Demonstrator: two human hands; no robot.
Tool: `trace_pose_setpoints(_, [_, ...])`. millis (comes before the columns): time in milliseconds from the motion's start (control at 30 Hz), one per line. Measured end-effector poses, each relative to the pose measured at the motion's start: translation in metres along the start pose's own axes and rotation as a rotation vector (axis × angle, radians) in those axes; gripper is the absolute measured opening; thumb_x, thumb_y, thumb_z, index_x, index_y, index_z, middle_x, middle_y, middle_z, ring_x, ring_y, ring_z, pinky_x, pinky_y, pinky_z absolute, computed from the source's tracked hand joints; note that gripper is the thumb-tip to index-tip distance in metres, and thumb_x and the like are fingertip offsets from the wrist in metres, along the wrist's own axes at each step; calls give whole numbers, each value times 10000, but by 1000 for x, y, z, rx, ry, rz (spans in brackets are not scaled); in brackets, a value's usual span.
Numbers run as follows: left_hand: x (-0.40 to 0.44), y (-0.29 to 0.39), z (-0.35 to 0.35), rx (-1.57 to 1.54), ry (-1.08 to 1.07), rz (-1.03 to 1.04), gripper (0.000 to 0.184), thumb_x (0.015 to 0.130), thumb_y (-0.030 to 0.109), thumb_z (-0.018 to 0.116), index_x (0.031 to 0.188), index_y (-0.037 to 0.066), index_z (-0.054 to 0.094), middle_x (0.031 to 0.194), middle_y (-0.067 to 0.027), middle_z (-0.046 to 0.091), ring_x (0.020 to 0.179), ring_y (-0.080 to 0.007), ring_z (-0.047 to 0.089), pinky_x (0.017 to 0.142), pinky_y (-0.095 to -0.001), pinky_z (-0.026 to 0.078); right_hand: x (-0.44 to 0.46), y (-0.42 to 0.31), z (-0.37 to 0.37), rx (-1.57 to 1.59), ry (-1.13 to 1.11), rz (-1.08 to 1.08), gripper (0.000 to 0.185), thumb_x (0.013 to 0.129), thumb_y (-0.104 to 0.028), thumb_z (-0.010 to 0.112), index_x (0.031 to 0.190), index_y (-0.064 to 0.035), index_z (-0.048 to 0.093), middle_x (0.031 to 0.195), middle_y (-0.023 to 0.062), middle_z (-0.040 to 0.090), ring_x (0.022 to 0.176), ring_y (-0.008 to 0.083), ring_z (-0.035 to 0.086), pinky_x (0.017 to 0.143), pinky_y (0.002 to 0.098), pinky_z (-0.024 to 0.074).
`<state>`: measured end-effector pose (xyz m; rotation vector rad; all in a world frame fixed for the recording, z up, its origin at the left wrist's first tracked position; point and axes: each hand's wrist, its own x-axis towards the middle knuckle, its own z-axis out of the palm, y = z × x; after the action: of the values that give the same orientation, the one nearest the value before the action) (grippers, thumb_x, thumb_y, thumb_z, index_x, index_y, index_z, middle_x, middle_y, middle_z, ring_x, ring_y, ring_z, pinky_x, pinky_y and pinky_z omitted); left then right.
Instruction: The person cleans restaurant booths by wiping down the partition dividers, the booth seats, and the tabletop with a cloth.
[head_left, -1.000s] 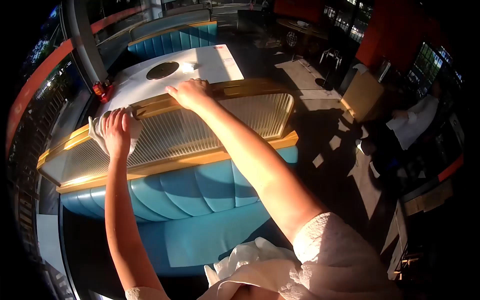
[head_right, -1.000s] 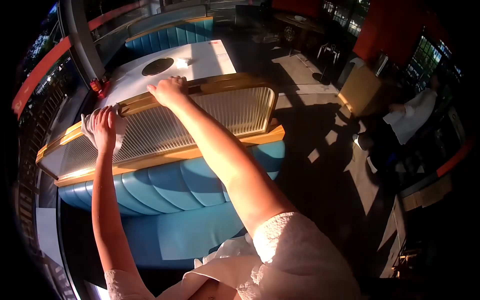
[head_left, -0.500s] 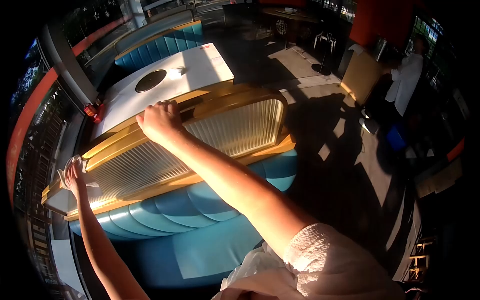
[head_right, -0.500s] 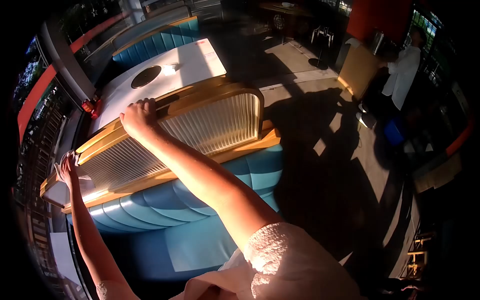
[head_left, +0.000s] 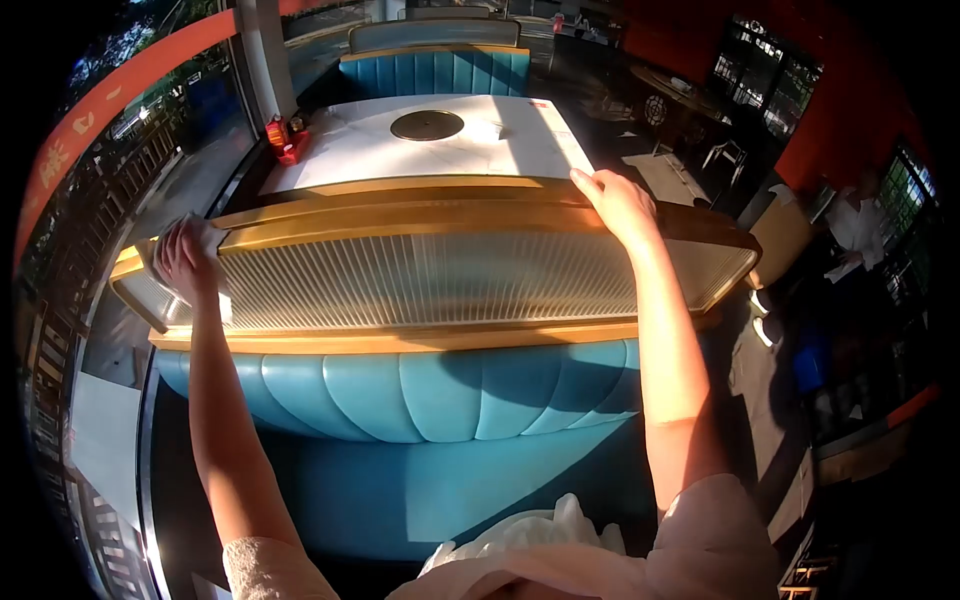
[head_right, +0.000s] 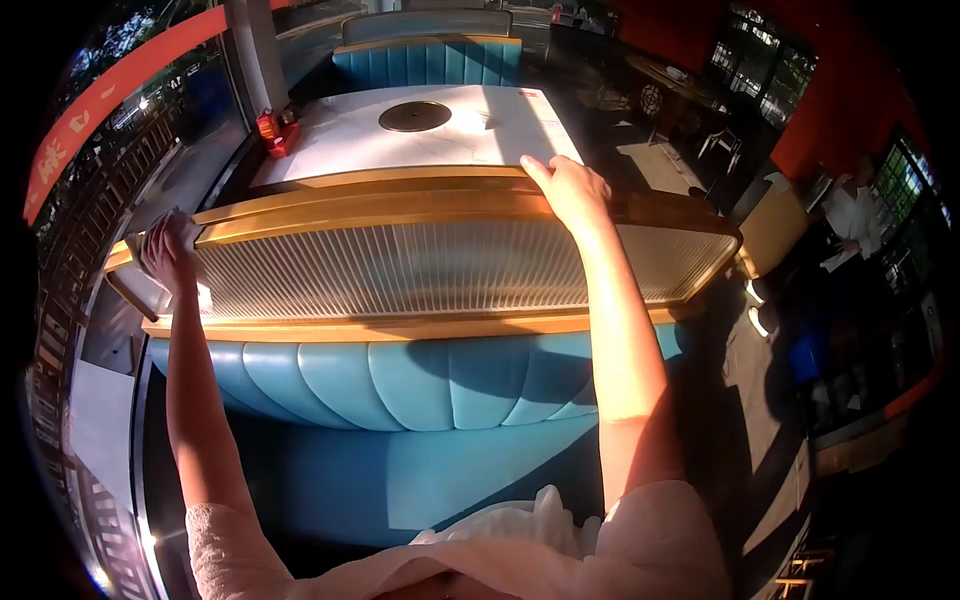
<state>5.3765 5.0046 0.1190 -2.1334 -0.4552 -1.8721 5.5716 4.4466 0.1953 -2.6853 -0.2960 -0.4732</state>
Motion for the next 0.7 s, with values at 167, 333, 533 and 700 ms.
trace_pose_setpoints(167, [-8, -52, 8, -268, 208, -315, 335, 941, 229, 353, 1146, 93, 581, 1232, -98, 523, 1211, -299, 387, 1044, -416, 204, -8, -40, 15, 299, 121, -128, 488, 898, -482, 508, 1025, -31, 645, 853, 100, 671, 798, 157, 624, 747, 283, 460])
trace_pose_setpoints(333, [-41, -155, 49, 4, 33, -381, 485, 949, 312, 295, 1368, 78, 366, 1445, -202, 261, 1350, -410, 148, 1118, -468, 69, 7, -13, 19, 383, 109, -35, 524, 913, -453, 504, 998, 48, 630, 869, 116, 660, 786, 169, 623, 746, 283, 472])
trace_pose_setpoints(533, [-42, -302, 66, 177, 33, -236, 435, 952, 346, 325, 1303, 126, 458, 1377, -158, 402, 1278, -429, 314, 1070, -487, 234, 6, -10, 19, 451, 122, -31, 520, 920, -435, 507, 933, 69, 635, 827, 107, 650, 755, 164, 630, 722, 274, 475])
trace_pose_setpoints(700, [-79, -325, 61, -228, 104, -921, 514, 972, 381, 301, 1281, -11, 427, 1272, -190, 493, 1204, -317, 446, 1014, -362, 337, 6, -13, 17, 439, 149, -40, 502, 925, -429, 501, 929, 52, 645, 802, 95, 656, 741, 142, 624, 703, 252, 473])
